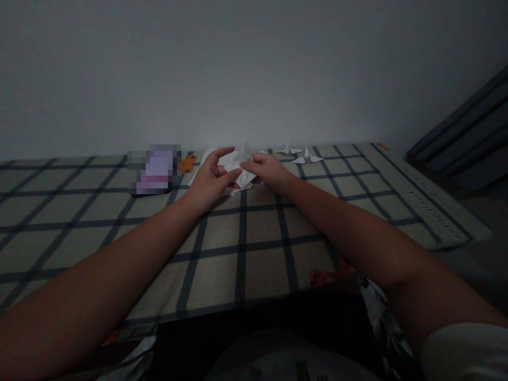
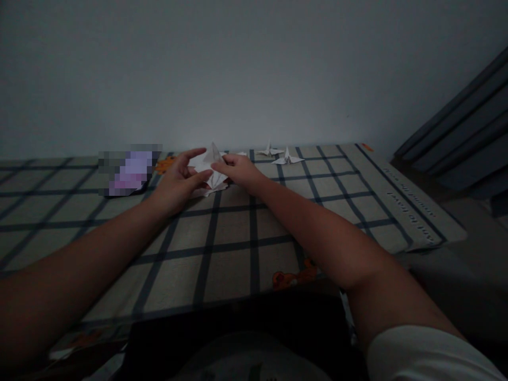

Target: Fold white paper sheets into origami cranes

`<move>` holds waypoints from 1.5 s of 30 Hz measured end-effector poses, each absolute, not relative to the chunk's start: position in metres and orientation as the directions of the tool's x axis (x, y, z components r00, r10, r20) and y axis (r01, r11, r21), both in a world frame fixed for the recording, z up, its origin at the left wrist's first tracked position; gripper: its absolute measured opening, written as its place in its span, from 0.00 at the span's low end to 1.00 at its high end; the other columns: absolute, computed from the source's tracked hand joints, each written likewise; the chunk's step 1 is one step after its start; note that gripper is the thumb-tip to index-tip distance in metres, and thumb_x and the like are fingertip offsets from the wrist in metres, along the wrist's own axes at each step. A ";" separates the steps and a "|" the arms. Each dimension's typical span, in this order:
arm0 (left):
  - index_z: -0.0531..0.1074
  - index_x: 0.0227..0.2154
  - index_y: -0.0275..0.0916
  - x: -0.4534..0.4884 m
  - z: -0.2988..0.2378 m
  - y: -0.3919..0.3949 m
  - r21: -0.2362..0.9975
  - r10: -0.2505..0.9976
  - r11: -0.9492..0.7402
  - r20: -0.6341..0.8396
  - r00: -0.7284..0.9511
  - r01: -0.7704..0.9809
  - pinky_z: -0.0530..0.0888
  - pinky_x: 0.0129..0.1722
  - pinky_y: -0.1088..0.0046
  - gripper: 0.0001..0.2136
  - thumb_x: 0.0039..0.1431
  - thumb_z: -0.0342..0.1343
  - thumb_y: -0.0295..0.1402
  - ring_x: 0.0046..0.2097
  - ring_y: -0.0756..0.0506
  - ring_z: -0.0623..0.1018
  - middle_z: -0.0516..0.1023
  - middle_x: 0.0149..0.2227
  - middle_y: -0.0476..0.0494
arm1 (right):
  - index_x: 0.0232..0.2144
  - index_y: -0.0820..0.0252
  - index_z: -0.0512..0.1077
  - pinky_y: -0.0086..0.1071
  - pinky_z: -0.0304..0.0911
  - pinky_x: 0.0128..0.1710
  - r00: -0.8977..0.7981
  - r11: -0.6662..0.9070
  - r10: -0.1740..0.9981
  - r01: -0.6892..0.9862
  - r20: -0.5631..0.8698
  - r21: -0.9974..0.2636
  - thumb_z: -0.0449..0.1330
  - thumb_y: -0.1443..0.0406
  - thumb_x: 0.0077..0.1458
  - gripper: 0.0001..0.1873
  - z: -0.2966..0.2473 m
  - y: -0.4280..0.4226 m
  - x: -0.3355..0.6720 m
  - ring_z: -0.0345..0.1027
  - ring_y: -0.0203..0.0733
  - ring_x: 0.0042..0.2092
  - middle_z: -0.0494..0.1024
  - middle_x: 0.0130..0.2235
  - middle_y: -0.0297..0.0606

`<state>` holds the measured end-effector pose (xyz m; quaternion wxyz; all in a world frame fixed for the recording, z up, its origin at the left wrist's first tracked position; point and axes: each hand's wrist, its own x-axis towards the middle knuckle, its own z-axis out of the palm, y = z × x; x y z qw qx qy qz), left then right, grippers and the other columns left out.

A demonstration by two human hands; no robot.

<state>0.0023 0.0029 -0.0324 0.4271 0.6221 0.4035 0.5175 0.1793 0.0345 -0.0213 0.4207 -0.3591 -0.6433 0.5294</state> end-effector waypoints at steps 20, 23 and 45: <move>0.60 0.64 0.41 0.007 -0.032 0.000 0.973 0.944 -0.231 0.226 0.241 -0.010 0.75 0.25 0.76 0.35 0.53 0.65 0.32 0.28 0.44 0.83 0.78 0.23 0.51 | 0.31 0.60 0.70 0.28 0.60 0.30 -0.329 0.317 0.893 -0.020 0.305 -0.948 0.66 0.52 0.52 0.17 -0.032 0.041 0.180 0.64 0.34 0.32 0.72 0.29 0.32; 0.60 0.64 0.40 0.006 -0.032 0.000 0.975 0.946 -0.221 0.221 0.239 -0.030 0.76 0.28 0.75 0.37 0.52 0.65 0.31 0.29 0.44 0.83 0.78 0.23 0.51 | 0.31 0.60 0.69 0.28 0.59 0.30 -0.335 0.351 0.880 -0.018 0.336 -0.936 0.65 0.52 0.52 0.18 -0.032 0.042 0.180 0.63 0.34 0.31 0.71 0.29 0.31; 0.58 0.65 0.40 0.007 -0.036 0.004 0.970 0.942 -0.238 0.241 0.234 -0.040 0.79 0.27 0.73 0.37 0.55 0.65 0.41 0.26 0.45 0.81 0.79 0.27 0.48 | 0.29 0.61 0.71 0.28 0.60 0.32 -0.408 0.362 0.860 0.064 0.306 -0.930 0.64 0.55 0.54 0.14 -0.025 0.035 0.182 0.64 0.35 0.32 0.72 0.29 0.32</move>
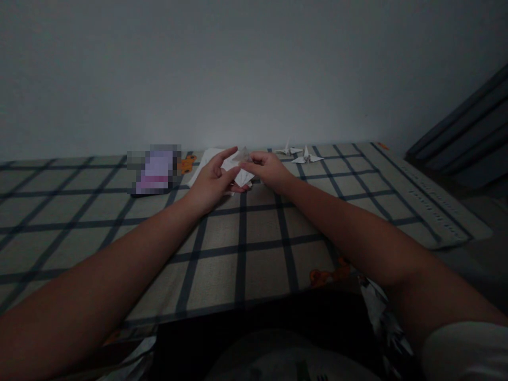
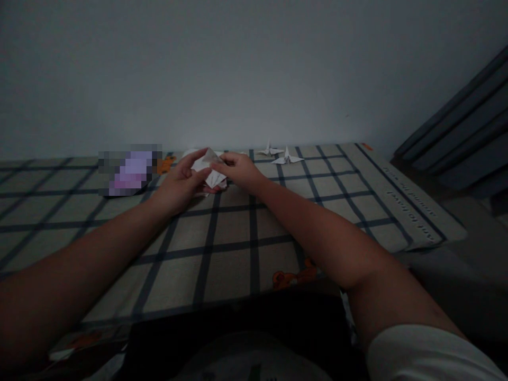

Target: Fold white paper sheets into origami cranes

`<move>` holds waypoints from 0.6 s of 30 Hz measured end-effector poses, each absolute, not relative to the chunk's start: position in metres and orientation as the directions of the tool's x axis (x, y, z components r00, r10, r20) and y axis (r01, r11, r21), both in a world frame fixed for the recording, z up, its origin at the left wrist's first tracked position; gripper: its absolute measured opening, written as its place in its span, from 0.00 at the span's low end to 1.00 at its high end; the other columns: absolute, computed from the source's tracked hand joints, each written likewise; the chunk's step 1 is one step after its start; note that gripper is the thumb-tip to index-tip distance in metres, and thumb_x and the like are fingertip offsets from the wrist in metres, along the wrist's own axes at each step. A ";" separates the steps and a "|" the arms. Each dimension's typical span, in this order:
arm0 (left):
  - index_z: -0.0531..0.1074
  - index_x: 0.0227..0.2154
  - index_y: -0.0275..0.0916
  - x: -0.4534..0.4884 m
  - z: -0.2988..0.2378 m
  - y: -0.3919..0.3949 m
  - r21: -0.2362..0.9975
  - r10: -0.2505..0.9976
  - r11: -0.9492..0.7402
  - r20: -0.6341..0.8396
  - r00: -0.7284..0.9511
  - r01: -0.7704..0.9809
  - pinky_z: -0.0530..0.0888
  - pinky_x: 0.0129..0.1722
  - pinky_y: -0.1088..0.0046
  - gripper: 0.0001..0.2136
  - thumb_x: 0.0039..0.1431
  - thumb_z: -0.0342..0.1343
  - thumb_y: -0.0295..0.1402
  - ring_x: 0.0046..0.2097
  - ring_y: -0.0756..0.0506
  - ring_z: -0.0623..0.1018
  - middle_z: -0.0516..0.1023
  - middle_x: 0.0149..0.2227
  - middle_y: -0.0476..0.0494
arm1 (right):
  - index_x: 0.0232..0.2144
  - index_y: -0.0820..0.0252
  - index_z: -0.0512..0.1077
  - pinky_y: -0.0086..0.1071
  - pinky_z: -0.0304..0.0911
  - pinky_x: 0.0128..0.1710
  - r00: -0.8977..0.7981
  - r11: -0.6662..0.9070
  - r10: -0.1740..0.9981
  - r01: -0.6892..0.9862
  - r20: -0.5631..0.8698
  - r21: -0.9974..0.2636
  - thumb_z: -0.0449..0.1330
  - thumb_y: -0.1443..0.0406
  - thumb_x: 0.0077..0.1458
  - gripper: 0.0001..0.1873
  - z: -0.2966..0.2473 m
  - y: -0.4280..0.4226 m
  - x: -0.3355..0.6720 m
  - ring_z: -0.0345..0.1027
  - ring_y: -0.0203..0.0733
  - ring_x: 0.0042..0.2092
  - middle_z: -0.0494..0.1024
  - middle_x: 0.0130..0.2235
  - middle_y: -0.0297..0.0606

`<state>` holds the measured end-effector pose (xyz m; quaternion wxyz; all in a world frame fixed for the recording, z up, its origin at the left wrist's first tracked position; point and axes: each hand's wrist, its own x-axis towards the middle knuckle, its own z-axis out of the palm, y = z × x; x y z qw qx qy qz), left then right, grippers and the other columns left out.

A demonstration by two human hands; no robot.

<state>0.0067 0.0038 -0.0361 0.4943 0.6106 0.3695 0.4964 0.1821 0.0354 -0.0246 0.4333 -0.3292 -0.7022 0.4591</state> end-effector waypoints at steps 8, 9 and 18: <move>0.55 0.68 0.39 0.005 -0.030 -0.002 0.978 0.943 -0.209 0.201 0.266 0.000 0.70 0.22 0.80 0.43 0.49 0.67 0.29 0.25 0.48 0.80 0.76 0.21 0.53 | 0.29 0.62 0.71 0.28 0.57 0.32 -0.362 0.407 0.858 0.049 0.363 -0.912 0.63 0.55 0.53 0.15 -0.023 0.034 0.182 0.59 0.34 0.32 0.68 0.28 0.31; 0.55 0.68 0.40 0.005 -0.030 -0.002 0.978 0.942 -0.208 0.202 0.268 -0.005 0.70 0.22 0.80 0.43 0.49 0.67 0.29 0.25 0.48 0.80 0.77 0.21 0.53 | 0.29 0.62 0.71 0.28 0.58 0.33 -0.361 0.406 0.858 0.043 0.365 -0.913 0.63 0.55 0.53 0.15 -0.023 0.034 0.182 0.60 0.34 0.32 0.68 0.28 0.31; 0.60 0.66 0.41 0.011 -0.028 -0.009 0.971 0.938 -0.239 0.225 0.262 0.022 0.75 0.26 0.74 0.44 0.44 0.72 0.32 0.23 0.48 0.77 0.74 0.21 0.54 | 0.31 0.62 0.72 0.28 0.61 0.33 -0.377 0.303 0.881 -0.013 0.286 -0.953 0.66 0.54 0.50 0.16 -0.025 0.040 0.183 0.64 0.35 0.33 0.73 0.30 0.33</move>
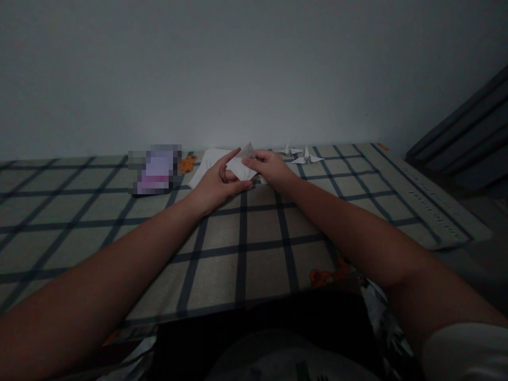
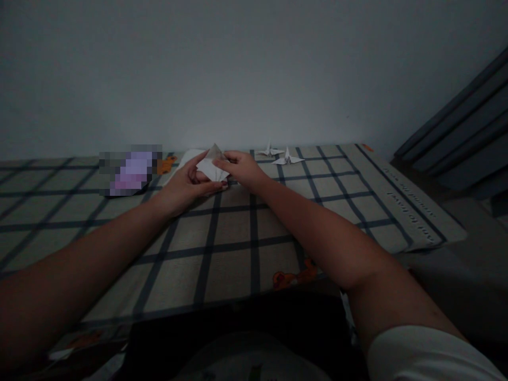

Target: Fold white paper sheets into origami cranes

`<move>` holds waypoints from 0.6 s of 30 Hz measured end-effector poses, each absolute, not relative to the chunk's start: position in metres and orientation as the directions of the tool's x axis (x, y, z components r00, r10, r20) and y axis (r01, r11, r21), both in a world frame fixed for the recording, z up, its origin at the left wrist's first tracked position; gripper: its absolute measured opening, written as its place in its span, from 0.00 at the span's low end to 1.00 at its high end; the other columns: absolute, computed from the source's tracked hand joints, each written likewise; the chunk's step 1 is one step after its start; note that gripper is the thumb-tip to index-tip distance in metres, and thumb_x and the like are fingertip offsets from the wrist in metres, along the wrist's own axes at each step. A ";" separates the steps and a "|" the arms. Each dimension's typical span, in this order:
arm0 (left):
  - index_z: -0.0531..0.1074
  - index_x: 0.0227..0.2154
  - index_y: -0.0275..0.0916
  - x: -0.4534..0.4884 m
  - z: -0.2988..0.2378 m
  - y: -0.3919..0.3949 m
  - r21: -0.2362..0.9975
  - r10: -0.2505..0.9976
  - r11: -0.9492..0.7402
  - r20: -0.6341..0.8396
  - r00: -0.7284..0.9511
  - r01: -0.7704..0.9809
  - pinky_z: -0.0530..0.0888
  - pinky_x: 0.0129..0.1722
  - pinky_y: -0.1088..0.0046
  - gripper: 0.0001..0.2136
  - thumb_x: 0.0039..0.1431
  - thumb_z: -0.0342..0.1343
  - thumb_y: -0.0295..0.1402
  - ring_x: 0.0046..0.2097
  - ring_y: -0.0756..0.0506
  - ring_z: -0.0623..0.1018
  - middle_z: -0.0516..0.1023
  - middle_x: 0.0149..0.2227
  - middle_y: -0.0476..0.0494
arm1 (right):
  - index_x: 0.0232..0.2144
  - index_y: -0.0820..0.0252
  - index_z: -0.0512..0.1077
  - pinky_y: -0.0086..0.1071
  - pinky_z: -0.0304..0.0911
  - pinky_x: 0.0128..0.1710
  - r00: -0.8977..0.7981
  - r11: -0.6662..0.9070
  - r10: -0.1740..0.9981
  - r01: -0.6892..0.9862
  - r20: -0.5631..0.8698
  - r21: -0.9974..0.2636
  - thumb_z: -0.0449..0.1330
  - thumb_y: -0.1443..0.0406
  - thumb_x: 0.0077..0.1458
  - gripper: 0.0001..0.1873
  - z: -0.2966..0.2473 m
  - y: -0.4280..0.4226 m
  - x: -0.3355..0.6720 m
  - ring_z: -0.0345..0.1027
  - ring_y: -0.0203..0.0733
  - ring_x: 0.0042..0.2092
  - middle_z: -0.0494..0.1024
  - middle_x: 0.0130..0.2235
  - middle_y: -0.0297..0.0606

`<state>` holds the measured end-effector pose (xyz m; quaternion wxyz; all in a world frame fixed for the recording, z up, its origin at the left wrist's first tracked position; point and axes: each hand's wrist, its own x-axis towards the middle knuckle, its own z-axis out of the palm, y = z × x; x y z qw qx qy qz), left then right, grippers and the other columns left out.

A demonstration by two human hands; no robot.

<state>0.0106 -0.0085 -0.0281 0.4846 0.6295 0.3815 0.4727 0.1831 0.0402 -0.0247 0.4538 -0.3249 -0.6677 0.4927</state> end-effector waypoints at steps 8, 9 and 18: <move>0.78 0.37 0.39 0.004 -0.029 -0.001 0.922 0.942 -0.328 0.334 0.005 0.207 0.76 0.26 0.75 0.16 0.53 0.64 0.46 0.26 0.49 0.76 0.78 0.28 0.47 | 0.28 0.62 0.70 0.27 0.58 0.28 -0.512 0.293 0.827 0.035 0.234 -0.955 0.66 0.55 0.52 0.16 -0.026 0.040 0.184 0.62 0.33 0.29 0.70 0.27 0.31; 0.77 0.33 0.38 0.004 -0.029 -0.001 0.918 0.940 -0.331 0.340 -0.005 0.217 0.76 0.26 0.75 0.15 0.53 0.64 0.46 0.26 0.50 0.75 0.78 0.28 0.47 | 0.28 0.62 0.69 0.27 0.59 0.28 -0.513 0.290 0.825 0.028 0.236 -0.957 0.66 0.55 0.52 0.16 -0.026 0.039 0.183 0.62 0.33 0.29 0.70 0.27 0.31; 0.72 0.25 0.38 0.002 -0.029 0.000 0.922 0.936 -0.333 0.349 -0.049 0.197 0.70 0.23 0.77 0.12 0.51 0.65 0.42 0.24 0.51 0.71 0.73 0.23 0.51 | 0.25 0.62 0.68 0.26 0.58 0.28 -0.451 0.378 0.830 0.023 0.328 -0.926 0.65 0.53 0.54 0.19 -0.026 0.041 0.183 0.60 0.31 0.27 0.67 0.24 0.30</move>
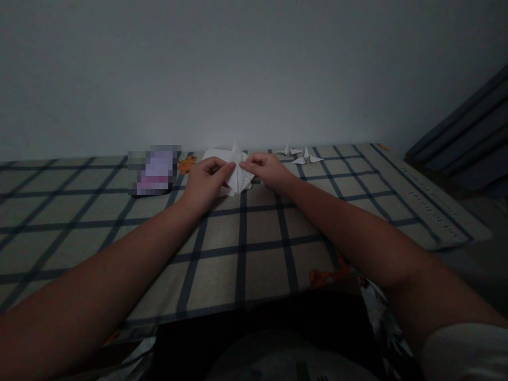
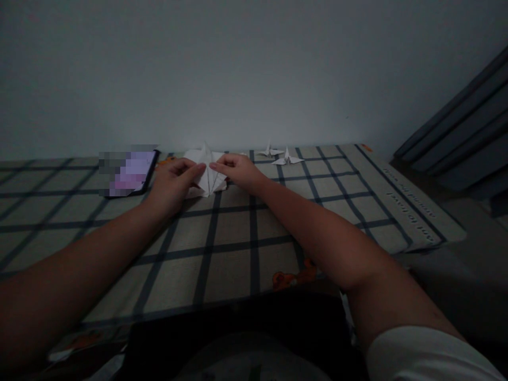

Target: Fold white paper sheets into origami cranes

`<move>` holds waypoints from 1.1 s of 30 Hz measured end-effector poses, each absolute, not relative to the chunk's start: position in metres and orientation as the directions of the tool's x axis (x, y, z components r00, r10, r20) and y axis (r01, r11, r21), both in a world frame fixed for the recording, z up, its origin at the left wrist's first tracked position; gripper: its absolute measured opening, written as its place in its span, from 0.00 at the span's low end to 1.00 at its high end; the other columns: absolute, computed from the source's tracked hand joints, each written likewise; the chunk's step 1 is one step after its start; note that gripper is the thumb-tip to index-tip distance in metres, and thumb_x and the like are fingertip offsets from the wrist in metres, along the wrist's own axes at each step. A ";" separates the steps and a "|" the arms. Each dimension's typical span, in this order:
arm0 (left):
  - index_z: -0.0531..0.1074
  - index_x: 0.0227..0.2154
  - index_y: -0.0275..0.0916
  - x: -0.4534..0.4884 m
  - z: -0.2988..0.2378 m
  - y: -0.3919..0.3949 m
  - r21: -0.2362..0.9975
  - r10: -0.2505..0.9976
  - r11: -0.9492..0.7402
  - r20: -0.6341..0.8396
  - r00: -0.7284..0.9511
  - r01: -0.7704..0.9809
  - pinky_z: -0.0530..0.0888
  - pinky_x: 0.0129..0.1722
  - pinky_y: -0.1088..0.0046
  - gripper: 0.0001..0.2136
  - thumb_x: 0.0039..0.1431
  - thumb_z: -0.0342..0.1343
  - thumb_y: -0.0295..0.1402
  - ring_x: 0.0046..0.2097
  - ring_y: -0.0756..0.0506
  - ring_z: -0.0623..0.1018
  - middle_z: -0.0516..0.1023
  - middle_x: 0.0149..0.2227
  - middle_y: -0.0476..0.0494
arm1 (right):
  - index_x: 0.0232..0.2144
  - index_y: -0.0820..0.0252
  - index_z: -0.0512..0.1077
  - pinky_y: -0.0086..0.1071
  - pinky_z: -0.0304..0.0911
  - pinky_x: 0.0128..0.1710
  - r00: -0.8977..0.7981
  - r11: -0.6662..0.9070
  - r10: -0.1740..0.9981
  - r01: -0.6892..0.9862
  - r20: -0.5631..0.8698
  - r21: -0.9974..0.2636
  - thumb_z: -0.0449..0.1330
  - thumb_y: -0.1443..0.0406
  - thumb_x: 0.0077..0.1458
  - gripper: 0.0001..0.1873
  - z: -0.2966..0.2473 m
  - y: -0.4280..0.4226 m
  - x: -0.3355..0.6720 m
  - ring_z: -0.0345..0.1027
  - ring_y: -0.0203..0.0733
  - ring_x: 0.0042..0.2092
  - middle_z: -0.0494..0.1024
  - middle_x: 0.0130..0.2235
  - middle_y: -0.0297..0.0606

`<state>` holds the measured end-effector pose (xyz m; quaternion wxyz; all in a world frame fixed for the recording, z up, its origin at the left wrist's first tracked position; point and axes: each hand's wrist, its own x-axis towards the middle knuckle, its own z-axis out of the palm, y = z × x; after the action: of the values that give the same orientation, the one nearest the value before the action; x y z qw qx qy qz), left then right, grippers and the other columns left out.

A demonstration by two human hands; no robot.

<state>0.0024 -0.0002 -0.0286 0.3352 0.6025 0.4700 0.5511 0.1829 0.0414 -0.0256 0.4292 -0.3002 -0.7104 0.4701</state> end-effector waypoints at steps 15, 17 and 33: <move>0.70 0.23 0.38 0.002 -0.028 -0.001 0.925 0.948 -0.305 0.317 -0.022 0.226 0.61 0.20 0.77 0.12 0.50 0.64 0.41 0.23 0.51 0.69 0.71 0.22 0.51 | 0.24 0.62 0.67 0.25 0.58 0.27 -0.483 0.397 0.819 0.089 0.310 -0.913 0.64 0.56 0.58 0.18 -0.023 0.039 0.182 0.61 0.31 0.27 0.66 0.23 0.29; 0.71 0.24 0.38 0.002 -0.029 -0.001 0.925 0.951 -0.297 0.308 -0.010 0.238 0.61 0.19 0.77 0.13 0.51 0.64 0.42 0.23 0.51 0.69 0.72 0.23 0.50 | 0.25 0.62 0.67 0.25 0.59 0.27 -0.490 0.384 0.821 0.099 0.291 -0.918 0.63 0.58 0.59 0.17 -0.022 0.038 0.182 0.61 0.31 0.27 0.66 0.23 0.29; 0.73 0.26 0.39 0.003 -0.029 -0.002 0.944 0.961 -0.275 0.276 0.022 0.182 0.68 0.23 0.75 0.10 0.50 0.64 0.40 0.26 0.49 0.74 0.77 0.25 0.48 | 0.27 0.61 0.66 0.25 0.60 0.26 -0.453 0.318 0.848 0.017 0.277 -0.948 0.59 0.68 0.59 0.08 -0.022 0.033 0.180 0.61 0.31 0.25 0.66 0.23 0.27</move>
<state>0.0029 -0.0018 -0.0288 0.3760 0.6079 0.4702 0.5176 0.1805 0.0332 -0.0221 0.4205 -0.3113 -0.6945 0.4939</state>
